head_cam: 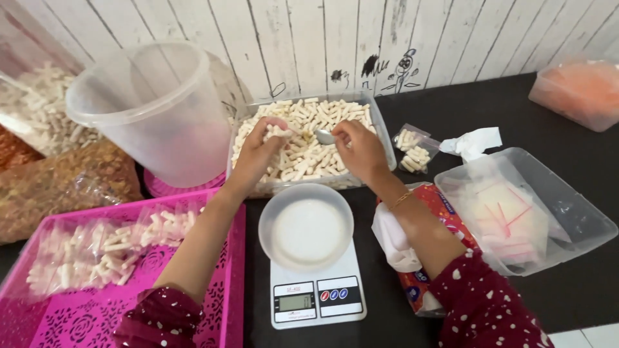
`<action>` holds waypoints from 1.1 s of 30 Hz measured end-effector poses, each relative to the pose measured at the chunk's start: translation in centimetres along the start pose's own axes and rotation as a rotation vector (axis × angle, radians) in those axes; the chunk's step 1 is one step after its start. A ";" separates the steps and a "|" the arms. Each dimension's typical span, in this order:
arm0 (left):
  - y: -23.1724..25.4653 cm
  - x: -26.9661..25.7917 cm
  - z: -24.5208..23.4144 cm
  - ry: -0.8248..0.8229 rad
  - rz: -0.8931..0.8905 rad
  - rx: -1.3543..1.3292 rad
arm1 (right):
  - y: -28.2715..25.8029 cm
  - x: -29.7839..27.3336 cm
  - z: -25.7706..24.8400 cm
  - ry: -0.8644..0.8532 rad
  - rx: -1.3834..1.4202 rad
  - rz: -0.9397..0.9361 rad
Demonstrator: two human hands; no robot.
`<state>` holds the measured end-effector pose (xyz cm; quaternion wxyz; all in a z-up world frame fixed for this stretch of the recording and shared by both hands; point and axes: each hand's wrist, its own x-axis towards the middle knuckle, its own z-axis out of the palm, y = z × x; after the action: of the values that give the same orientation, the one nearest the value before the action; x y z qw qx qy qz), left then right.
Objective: Packaging small food items into individual plastic bags and organizing them in a tray.
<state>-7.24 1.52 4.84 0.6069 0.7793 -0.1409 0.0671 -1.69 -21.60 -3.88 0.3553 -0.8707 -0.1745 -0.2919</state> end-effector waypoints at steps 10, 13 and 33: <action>0.4 0.4 1.4 -0.069 -0.184 0.162 | 0.2 -0.6 0.0 -0.075 -0.027 0.042; -0.3 0.8 1.7 -0.074 -0.148 0.290 | 0.0 -0.8 -0.4 -0.052 -0.033 0.031; -2.8 2.1 1.7 -0.017 -0.142 0.461 | -1.0 -0.8 -1.0 -0.043 -0.023 0.010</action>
<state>-4.52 0.19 2.34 0.4149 0.9057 -0.0717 0.0483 -3.22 -21.72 -3.27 0.3429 -0.8816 -0.1745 -0.2735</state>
